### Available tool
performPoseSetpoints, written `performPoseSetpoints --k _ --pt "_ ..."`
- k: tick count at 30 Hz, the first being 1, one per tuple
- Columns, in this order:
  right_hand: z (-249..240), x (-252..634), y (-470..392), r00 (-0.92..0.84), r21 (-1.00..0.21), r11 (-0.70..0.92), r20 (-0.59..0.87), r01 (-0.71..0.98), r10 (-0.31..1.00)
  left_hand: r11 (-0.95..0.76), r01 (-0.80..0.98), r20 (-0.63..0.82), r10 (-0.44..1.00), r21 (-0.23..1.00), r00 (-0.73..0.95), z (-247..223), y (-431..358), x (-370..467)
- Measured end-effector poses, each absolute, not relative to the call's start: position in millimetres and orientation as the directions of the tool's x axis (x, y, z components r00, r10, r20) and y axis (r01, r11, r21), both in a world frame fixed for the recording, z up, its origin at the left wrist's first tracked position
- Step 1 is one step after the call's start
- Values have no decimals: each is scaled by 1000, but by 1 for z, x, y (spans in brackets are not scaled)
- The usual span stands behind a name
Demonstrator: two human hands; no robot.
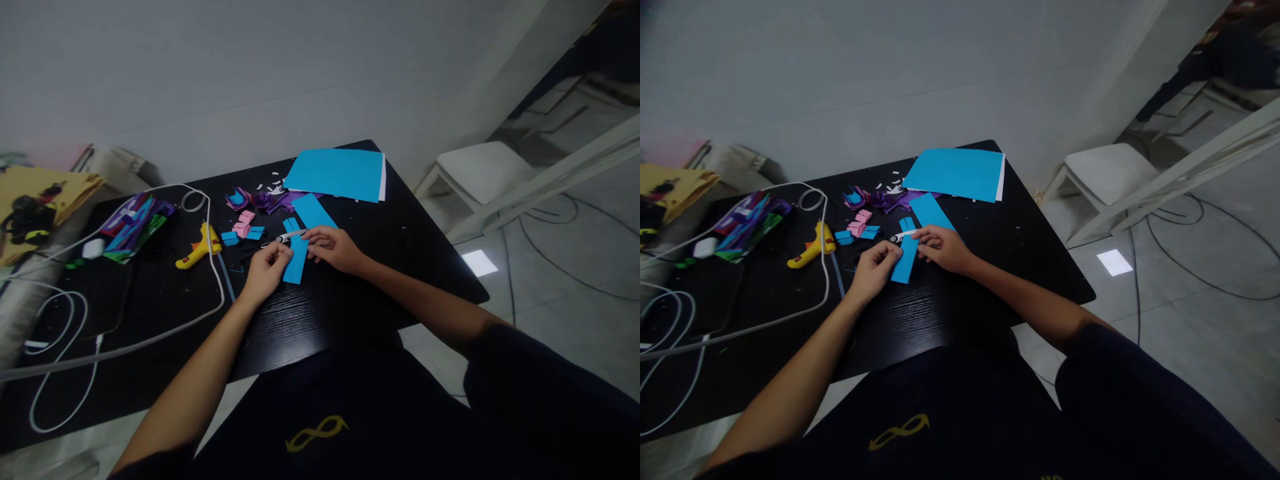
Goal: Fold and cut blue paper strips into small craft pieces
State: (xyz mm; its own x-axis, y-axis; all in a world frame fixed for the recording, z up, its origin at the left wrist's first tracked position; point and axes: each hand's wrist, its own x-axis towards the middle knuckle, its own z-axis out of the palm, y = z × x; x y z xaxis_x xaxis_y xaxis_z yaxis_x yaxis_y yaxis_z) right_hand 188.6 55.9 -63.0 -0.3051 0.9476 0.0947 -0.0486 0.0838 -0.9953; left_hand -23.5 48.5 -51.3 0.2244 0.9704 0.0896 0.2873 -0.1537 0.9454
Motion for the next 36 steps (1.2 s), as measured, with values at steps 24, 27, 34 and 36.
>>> performPoseSetpoints --k 24,27,34,36 --pt "-65 187 59 -235 -995 93 95 -19 967 -150 222 63 931 963 358 -50 46 -23" --pt "-65 187 59 -220 -996 84 86 -17 972 -112 180 46 942 977 333 -52 46 -22" --pt "-62 186 56 -302 -997 76 81 -28 950 -87 111 49 949 990 310 -57 45 -20" --pt "-62 185 56 -316 -997 74 81 -36 945 -96 101 61 951 990 302 -57 45 -19"
